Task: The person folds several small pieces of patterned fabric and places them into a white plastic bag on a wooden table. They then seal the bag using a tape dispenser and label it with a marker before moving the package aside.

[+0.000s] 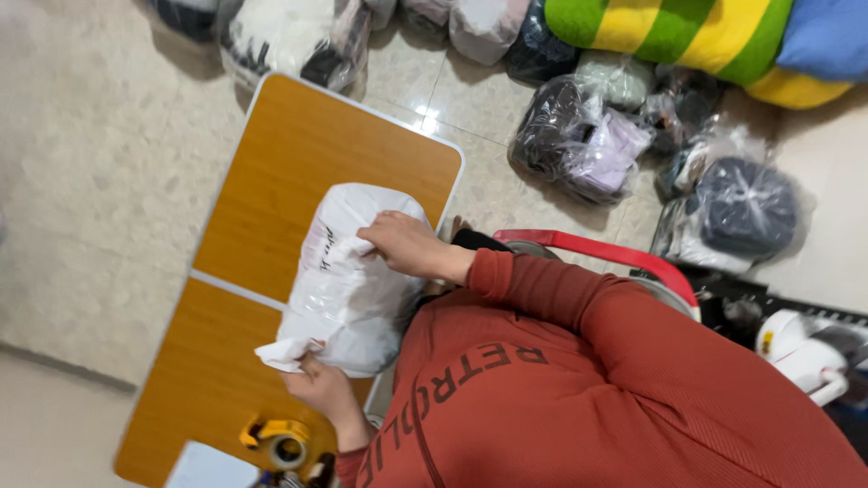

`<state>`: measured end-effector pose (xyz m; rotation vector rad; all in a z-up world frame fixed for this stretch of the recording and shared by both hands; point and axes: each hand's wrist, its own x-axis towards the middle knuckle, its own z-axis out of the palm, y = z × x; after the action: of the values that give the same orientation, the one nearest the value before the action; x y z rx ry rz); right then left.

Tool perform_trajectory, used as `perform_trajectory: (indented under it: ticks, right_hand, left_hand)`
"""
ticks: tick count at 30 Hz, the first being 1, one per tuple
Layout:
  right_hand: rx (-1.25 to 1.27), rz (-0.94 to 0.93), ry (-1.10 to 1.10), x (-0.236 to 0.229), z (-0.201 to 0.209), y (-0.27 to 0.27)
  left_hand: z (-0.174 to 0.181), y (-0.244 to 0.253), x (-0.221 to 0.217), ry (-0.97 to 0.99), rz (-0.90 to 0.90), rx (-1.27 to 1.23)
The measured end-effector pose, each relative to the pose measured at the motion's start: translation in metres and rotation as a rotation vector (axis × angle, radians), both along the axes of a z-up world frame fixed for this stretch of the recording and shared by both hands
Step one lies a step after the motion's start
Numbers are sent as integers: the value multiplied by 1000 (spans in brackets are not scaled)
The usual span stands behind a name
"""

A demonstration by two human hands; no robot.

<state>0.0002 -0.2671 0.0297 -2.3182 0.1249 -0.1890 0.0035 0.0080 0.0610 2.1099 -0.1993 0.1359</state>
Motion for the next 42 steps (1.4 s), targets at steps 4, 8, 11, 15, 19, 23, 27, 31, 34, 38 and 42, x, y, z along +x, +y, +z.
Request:
perform_trajectory:
  ticks: [4,8,11,15,19,23,27,31,34,38,42]
  right_hand:
    - [91,-127,-43,-18,8,-15]
    - [127,-176,-109,-27,2,-41]
    - [168,-244,-152,-35,-3,-67]
    - [204,-274,-198,-49,-5,-115]
    - [198,-292,-187,-61,2,-173]
    - [270,-244,-145,-75,24,-244]
    - [239,-274,-162,-87,47,-316]
    - [202,-350,-94,-99,64,-381]
    - [192,-357,-52,-102,66,-419]
    - [159,-502,6,-106,49,-446]
    - [190,-634,47,-102,2,-466]
  left_hand:
    - [14,-22,0,52,-41,-104]
    - [30,-49,1,92,-99,-102]
    - [43,-79,2,72,-133,-84]
    - [56,-129,8,22,-160,-74]
    - [64,-186,13,-14,-188,-9]
    - [68,-260,21,93,-148,-120]
    - [73,-327,31,140,-224,-147]
    - [51,-393,42,169,-282,-170]
    - [24,-435,54,195,-334,-213]
    - [-15,-484,73,324,-405,-296]
    - [-59,-528,104,302,-509,-190]
